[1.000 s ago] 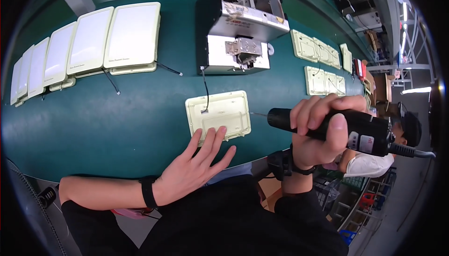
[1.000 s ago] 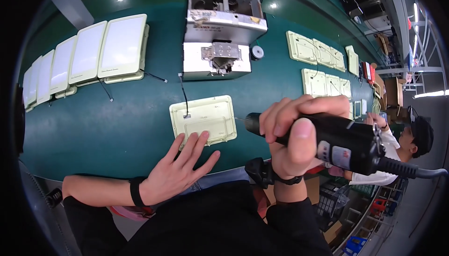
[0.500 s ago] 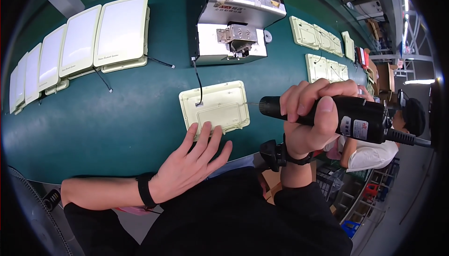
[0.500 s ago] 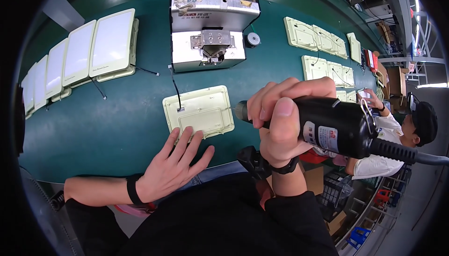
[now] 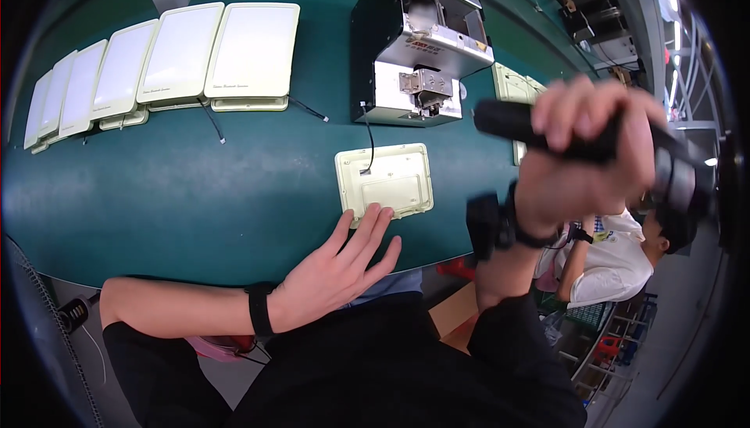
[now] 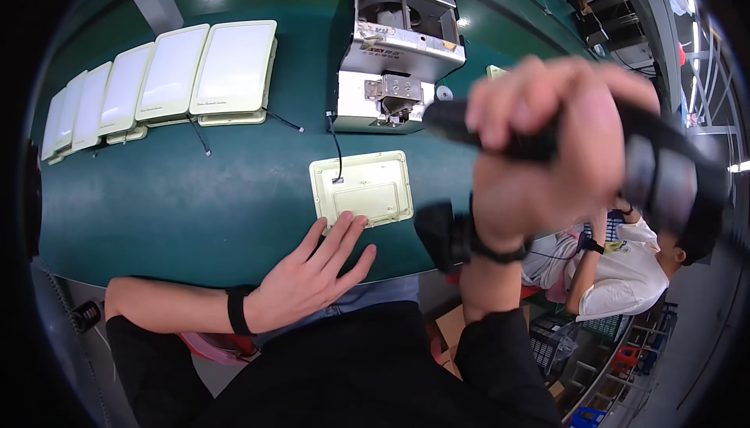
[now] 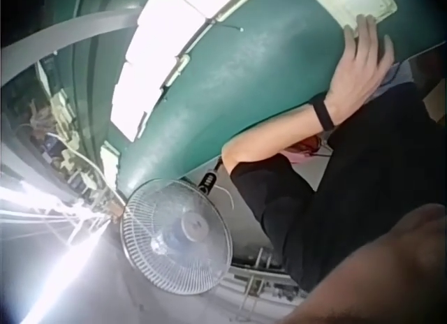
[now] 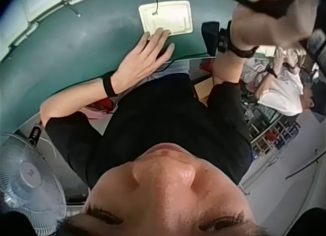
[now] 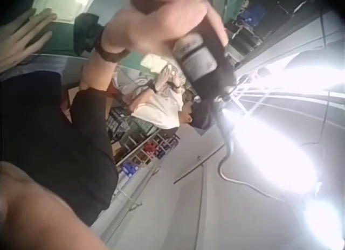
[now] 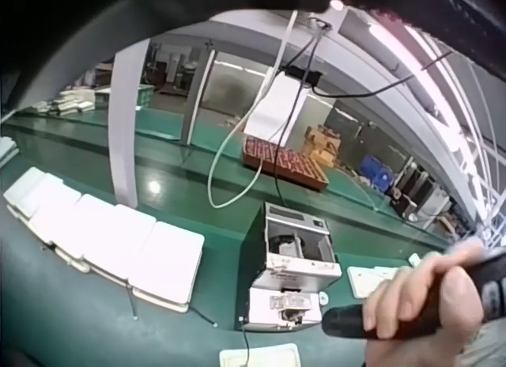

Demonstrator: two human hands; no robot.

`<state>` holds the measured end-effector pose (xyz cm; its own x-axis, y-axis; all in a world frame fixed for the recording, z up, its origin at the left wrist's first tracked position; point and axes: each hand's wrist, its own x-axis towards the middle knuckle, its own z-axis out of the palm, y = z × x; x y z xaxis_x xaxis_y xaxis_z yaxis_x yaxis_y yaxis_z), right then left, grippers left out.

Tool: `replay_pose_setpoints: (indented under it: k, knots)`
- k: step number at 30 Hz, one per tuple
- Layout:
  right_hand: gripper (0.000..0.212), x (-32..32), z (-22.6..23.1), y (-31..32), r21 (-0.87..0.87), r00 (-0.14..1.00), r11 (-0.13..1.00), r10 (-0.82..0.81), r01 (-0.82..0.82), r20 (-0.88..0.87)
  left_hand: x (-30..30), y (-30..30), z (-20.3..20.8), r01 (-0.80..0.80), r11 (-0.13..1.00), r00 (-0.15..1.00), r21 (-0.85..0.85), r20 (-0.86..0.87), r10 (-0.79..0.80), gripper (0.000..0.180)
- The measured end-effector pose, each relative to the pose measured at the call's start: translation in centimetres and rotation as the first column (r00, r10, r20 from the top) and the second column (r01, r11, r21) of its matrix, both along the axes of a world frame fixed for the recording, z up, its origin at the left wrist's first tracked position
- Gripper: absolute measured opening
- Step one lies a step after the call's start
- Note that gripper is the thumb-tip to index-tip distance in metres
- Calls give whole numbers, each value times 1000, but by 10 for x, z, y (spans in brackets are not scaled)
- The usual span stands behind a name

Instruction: Assembling plastic electronic housings using an electric screwdriver at a factory workstation.

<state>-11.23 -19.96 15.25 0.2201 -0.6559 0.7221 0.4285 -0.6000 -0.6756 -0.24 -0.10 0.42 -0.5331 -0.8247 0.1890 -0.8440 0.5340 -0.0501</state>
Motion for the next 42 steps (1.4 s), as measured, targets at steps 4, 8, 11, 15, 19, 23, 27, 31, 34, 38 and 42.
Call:
replay_pose_setpoints:
  k: [4, 8, 11, 15, 19, 23, 27, 31, 34, 38, 42]
  knots:
    - [15, 21, -10, -11, 46, 985, 988, -141, 147, -100, 3, 0, -1, -34, 999, 999, 37, -30, 35, 52]
    - [15, 19, -13, 0, 133, 995, 991, -9, 22, -97, 6, 3, -5, -44, 999, 998, 7, -52, 44, 51]
    - [19, 11, -21, 34, 187, 986, 974, 143, -126, -83, 7, 4, -5, -17, 1000, 999, -15, -32, 16, 50]
    - [29, 22, -32, 74, 252, 953, 947, 247, -199, -175, 6, 6, -9, -7, 1000, 1000, -29, -16, 6, 51]
    - [35, 26, -34, 83, 308, 935, 933, 265, -187, -236, 5, 8, -13, -4, 999, 999, -52, -35, 2, 51]
    - [39, 28, -36, 82, 350, 925, 921, 274, -172, -265, 3, 8, -15, -7, 1000, 1000, -27, -8, 7, 52]
    - [41, 26, -40, 84, 369, 916, 917, 271, -152, -297, 4, 7, -13, 8, 1000, 1000, -14, 5, -8, 52]
    - [41, 24, -42, 81, 371, 915, 916, 272, -151, -299, 5, 5, -13, 13, 1000, 1000, -5, -2, -13, 52]
    - [40, 23, -42, 83, 366, 917, 916, 277, -162, -287, 4, 5, -13, 12, 1000, 1000, -5, -3, -12, 53]
    - [39, 20, -39, 85, 352, 920, 919, 282, -178, -272, 4, 8, -13, 7, 1000, 1000, -10, 6, -7, 53]
    - [38, 20, -34, 86, 349, 922, 921, 278, -175, -271, 4, 8, -12, -2, 1000, 1000, -17, 19, 2, 54]
